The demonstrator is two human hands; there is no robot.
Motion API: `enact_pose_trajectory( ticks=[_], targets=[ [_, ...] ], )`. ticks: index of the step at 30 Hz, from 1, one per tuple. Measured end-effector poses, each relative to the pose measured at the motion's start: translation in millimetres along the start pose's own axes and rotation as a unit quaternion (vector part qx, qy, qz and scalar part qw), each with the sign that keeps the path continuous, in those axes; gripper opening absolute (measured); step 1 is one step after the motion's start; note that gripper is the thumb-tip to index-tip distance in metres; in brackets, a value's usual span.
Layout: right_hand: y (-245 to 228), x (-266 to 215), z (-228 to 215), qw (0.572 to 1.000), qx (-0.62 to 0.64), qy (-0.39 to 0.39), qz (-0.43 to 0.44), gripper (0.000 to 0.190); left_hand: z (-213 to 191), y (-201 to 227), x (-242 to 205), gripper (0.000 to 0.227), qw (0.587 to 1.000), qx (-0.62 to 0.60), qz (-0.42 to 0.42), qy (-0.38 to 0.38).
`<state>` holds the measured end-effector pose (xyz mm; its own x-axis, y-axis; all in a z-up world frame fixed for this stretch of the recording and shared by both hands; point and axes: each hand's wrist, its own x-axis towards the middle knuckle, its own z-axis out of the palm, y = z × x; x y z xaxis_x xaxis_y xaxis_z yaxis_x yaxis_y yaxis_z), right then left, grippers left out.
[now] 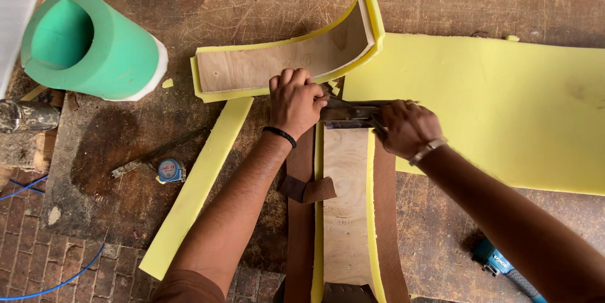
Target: The person is upholstering a piece of furniture, likely a chair armrest. They use a staple gun to attach brown fabric over yellow foam padding, trim excess fabric with scissors, and adjust the fabric to fit the curved shape of the armrest.
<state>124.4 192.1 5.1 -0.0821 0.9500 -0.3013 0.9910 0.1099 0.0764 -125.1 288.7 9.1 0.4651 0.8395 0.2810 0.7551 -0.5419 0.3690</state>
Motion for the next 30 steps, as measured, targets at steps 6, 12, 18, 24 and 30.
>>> enact_pose_trajectory(
  ticks=[6, 12, 18, 24, 30],
  targets=[
    [1, 21, 18, 0.992, -0.061, 0.070, -0.085, 0.050, -4, -24, 3, 0.016, 0.998, -0.029, -0.056, -0.019],
    [-11, 22, 2, 0.972, -0.029, 0.191, -0.132, 0.051, -14, -48, 19, 0.024, 0.991, -0.086, -0.079, -0.064],
    [-48, 45, -14, 0.988, -0.010, 0.037, -0.147, 0.058, -29, -56, 26, 0.024, 0.979, -0.080, -0.102, -0.158],
    [-49, 31, -16, 0.983, 0.002, 0.025, -0.183, 0.053, -45, -62, 23, 0.028, 0.970, -0.128, -0.103, -0.178],
    [-74, 25, -30, 0.977, 0.077, 0.072, -0.183, 0.059, -49, -46, 24, 0.026, 0.960, -0.137, -0.097, -0.223]
  ],
)
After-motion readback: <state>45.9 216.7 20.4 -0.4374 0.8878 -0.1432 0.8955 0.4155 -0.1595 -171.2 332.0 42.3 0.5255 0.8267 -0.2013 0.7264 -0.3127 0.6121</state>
